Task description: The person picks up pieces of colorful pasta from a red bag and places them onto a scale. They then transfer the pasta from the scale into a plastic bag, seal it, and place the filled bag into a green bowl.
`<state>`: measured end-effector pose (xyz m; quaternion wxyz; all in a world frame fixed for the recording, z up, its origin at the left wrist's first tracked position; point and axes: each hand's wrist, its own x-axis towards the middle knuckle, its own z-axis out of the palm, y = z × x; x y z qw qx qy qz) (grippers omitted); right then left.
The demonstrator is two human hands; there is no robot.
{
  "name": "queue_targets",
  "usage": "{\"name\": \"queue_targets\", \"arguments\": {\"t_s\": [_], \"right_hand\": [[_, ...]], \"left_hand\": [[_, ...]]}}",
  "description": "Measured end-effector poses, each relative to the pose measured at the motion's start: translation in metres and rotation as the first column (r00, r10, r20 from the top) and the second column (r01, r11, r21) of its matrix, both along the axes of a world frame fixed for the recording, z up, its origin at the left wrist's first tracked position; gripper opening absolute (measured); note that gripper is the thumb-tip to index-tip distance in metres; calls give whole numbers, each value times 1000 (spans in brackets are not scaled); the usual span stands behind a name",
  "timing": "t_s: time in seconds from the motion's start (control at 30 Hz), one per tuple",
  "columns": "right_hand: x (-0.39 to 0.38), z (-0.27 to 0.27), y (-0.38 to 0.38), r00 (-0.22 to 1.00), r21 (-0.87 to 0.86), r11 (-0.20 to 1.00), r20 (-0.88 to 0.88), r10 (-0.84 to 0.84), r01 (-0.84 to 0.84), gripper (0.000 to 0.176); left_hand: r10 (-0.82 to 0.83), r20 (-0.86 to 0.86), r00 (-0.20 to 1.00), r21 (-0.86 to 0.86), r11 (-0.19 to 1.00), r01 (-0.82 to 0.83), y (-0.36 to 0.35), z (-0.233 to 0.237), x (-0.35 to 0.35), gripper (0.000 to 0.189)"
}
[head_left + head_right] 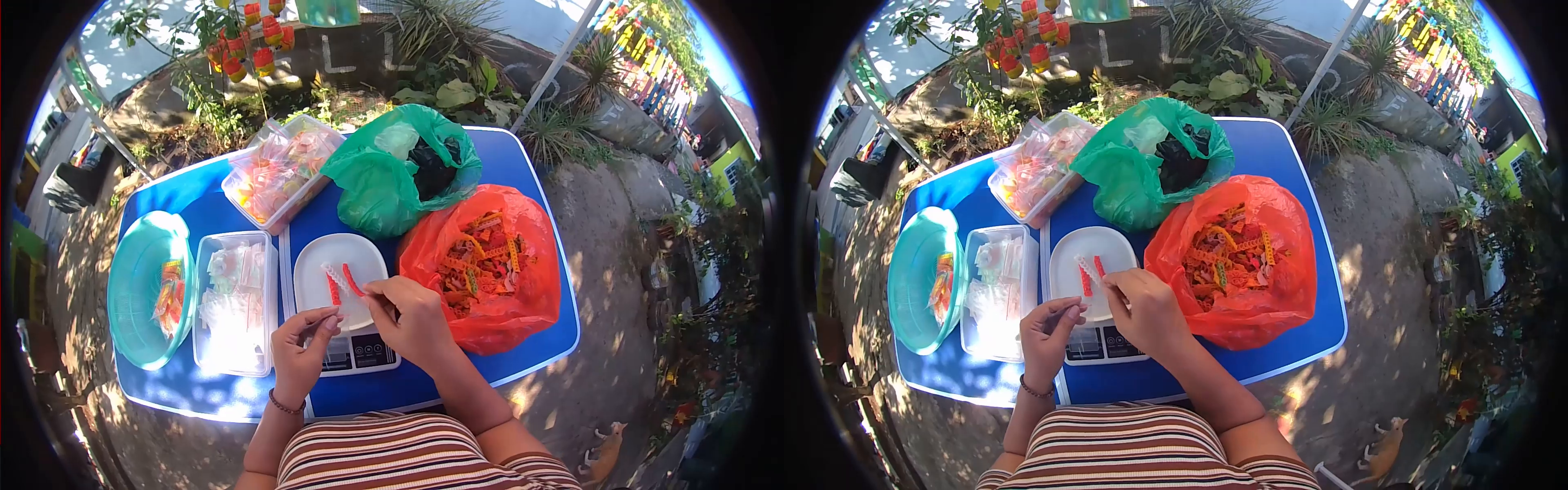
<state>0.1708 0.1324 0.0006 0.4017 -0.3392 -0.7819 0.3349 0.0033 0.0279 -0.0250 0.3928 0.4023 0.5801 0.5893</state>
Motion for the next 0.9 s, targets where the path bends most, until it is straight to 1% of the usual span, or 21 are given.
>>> {"name": "queue_targets", "arguments": {"t_s": [0.07,0.1,0.2,0.23,0.3,0.33,0.37,0.4,0.43,0.47,0.53,0.57,0.63,0.73,0.83,0.9], "right_hand": [[24,13,2,996,88,992,-21,-92,93,14],[38,16,6,986,161,973,6,-168,165,15],[83,23,12,911,73,912,64,-408,404,17],[98,24,13,879,77,883,90,-468,462,17],[126,24,12,805,88,818,143,-576,569,17],[136,23,13,794,86,808,150,-589,583,17],[145,20,14,784,84,799,156,-601,595,17],[151,19,15,775,81,791,163,-611,607,17],[154,20,17,748,98,784,248,-616,613,22],[154,19,21,738,157,783,266,-620,602,23],[147,12,31,720,269,779,300,-626,566,27],[144,9,37,725,247,807,356,-590,536,28],[139,3,50,729,196,859,460,-507,474,30],[132,-14,70,579,285,853,636,-510,438,26],[125,-20,77,442,260,839,755,-485,477,24],[129,-21,75,491,291,846,711,-504,447,21]], "left_hand": [[-92,24,996,18,996,91,14,2,12,18],[-142,-9,990,55,988,142,23,3,20,18],[-367,39,929,130,924,359,50,13,49,19],[-415,54,908,91,908,409,54,13,58,20],[-464,24,885,176,874,454,63,13,75,21],[-485,9,874,215,855,473,66,12,81,22],[-519,47,854,176,846,504,66,9,85,24],[-527,60,848,181,841,510,67,9,88,25],[-535,72,842,185,837,516,69,11,92,26],[-541,82,837,188,833,520,71,11,94,27],[-549,37,835,183,825,534,72,11,94,28],[-551,15,835,179,823,540,72,11,94,29],[-553,24,833,170,823,542,71,10,93,29],[-548,29,836,152,829,538,69,9,90,28],[-547,69,834,127,834,536,66,9,88,28],[-542,76,837,127,838,531,65,8,86,28]]}}
